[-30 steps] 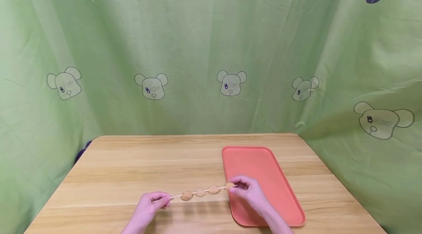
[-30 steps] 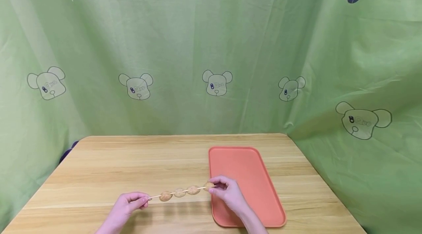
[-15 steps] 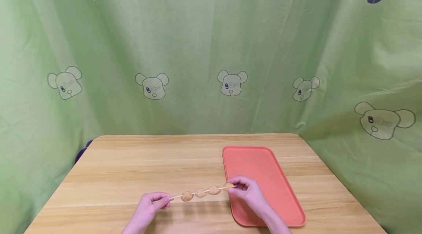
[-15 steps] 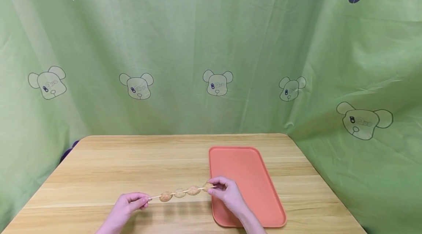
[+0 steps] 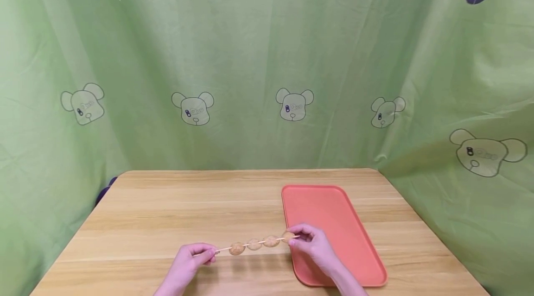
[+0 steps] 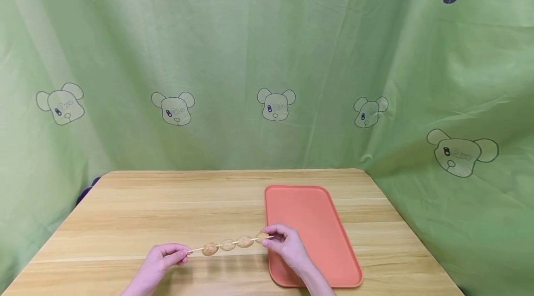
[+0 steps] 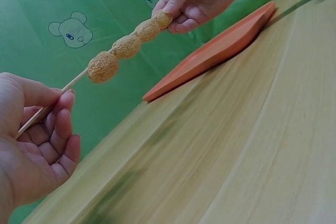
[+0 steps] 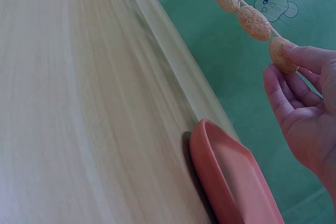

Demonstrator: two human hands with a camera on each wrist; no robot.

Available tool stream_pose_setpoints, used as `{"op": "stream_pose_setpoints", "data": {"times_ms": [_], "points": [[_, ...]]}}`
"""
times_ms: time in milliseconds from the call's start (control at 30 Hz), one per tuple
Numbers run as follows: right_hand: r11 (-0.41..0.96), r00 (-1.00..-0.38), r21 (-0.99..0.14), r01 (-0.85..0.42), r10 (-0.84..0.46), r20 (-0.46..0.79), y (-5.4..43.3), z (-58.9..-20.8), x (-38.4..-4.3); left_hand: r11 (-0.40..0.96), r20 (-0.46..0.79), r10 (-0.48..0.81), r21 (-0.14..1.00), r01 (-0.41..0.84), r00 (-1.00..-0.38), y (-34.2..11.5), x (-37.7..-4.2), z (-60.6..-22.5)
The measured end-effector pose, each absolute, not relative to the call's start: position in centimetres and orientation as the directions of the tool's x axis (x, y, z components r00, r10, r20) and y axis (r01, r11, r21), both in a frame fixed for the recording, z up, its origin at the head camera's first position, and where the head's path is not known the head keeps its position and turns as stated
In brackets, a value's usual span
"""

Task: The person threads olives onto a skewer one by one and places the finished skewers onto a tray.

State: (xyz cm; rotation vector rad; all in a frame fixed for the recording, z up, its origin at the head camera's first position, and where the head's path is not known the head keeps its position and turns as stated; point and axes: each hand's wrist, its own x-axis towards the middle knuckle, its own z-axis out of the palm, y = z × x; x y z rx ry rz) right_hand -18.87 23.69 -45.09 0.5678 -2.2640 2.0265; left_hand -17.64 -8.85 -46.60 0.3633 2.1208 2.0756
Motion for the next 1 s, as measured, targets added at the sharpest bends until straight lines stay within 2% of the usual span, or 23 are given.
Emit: {"op": "stream_pose_setpoints", "data": {"times_ms": [500,800,1000], "points": [[0.097,-0.929,-0.95,-0.296,-0.261,0.262,23.9,-45.39,-18.51,0.075,0.085,0.34,0.99,0.117,-0.937,-9.13,-17.56,-47.4],[0.038,-0.924,-0.955,-0.293,-0.266,0.273,24.43,-45.89,-18.7,0.093,0.042,0.36,0.992,0.081,-0.932,-8.82,-17.61,-47.48],[0.051,-0.932,-0.958,-0.283,-0.251,0.262,24.58,-45.58,-18.83,0.107,0.017,0.399,0.992,0.065,-0.917,-8.69,-17.66,-47.44]]}}
